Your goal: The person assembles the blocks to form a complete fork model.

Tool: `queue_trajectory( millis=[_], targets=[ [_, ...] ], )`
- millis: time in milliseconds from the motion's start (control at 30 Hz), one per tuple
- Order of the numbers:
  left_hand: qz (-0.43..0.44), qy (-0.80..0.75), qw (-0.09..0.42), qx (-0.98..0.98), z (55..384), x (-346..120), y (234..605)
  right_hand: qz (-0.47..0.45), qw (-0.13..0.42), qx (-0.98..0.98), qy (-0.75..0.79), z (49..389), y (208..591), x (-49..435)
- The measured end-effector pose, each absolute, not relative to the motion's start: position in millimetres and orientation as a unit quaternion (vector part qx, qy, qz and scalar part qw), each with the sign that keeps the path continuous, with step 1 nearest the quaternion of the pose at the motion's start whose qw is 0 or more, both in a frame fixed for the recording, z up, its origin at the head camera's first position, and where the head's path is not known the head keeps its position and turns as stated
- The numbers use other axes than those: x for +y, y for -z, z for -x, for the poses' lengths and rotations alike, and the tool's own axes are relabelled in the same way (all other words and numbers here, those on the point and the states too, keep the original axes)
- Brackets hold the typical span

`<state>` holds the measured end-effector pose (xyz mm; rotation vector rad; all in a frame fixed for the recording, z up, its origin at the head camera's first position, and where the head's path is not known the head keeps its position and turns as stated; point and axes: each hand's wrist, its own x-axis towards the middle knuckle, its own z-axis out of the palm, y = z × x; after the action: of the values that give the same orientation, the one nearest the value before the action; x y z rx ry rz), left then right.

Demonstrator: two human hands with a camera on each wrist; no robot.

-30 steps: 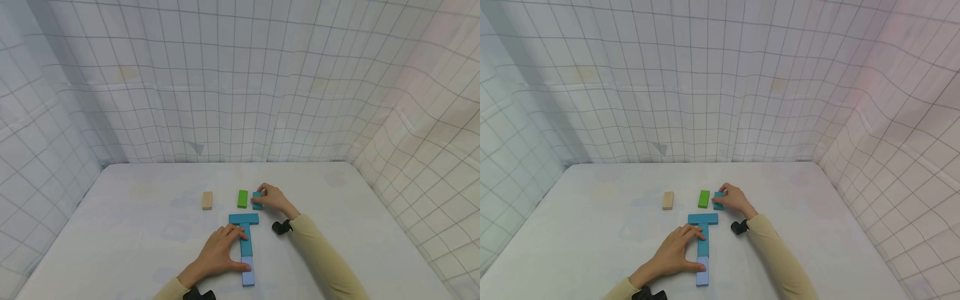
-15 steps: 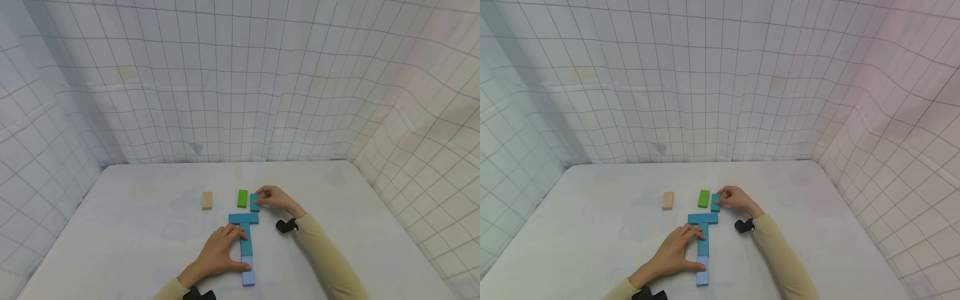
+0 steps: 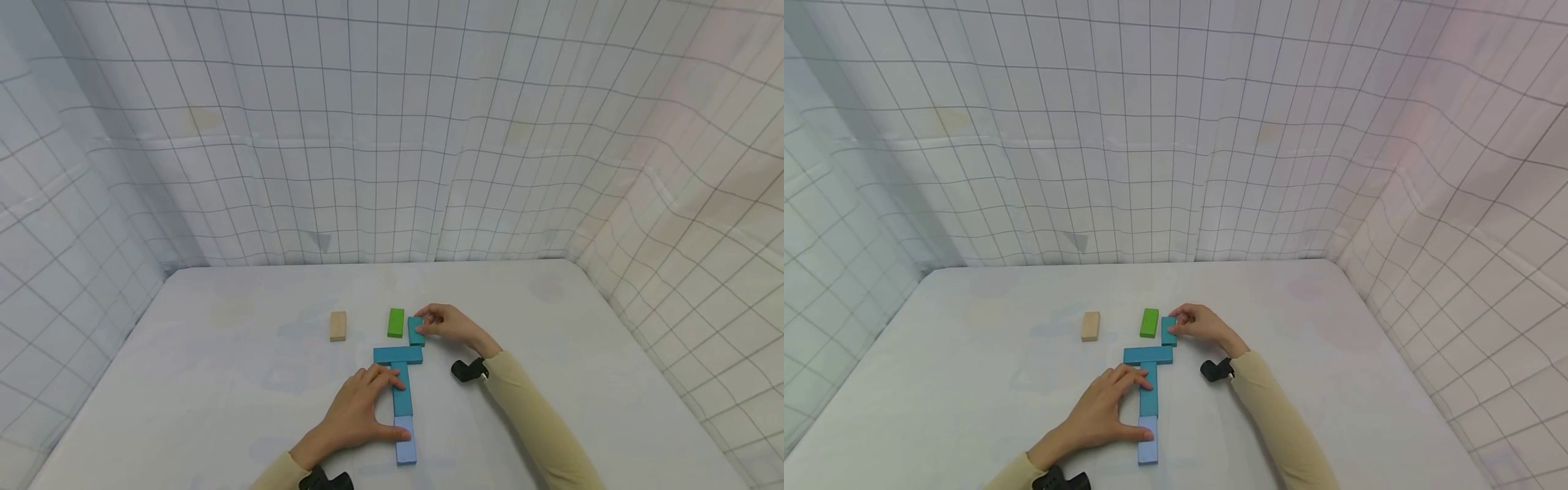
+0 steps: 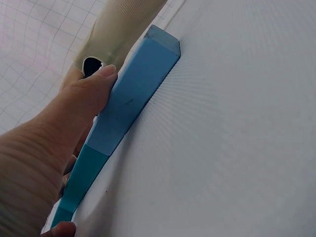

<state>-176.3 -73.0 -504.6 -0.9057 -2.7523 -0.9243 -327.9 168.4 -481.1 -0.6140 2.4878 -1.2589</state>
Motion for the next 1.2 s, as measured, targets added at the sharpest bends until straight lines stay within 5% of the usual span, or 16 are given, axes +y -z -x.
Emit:
queue_trajectory(
  millis=[1200],
  targets=[
    [0.294, 0.303, 0.041, -0.906, 173.5, -73.6, 502.0, 0.216, 0.13, 0.868, 0.427, 321.8, 484.5, 168.7]
  ],
)
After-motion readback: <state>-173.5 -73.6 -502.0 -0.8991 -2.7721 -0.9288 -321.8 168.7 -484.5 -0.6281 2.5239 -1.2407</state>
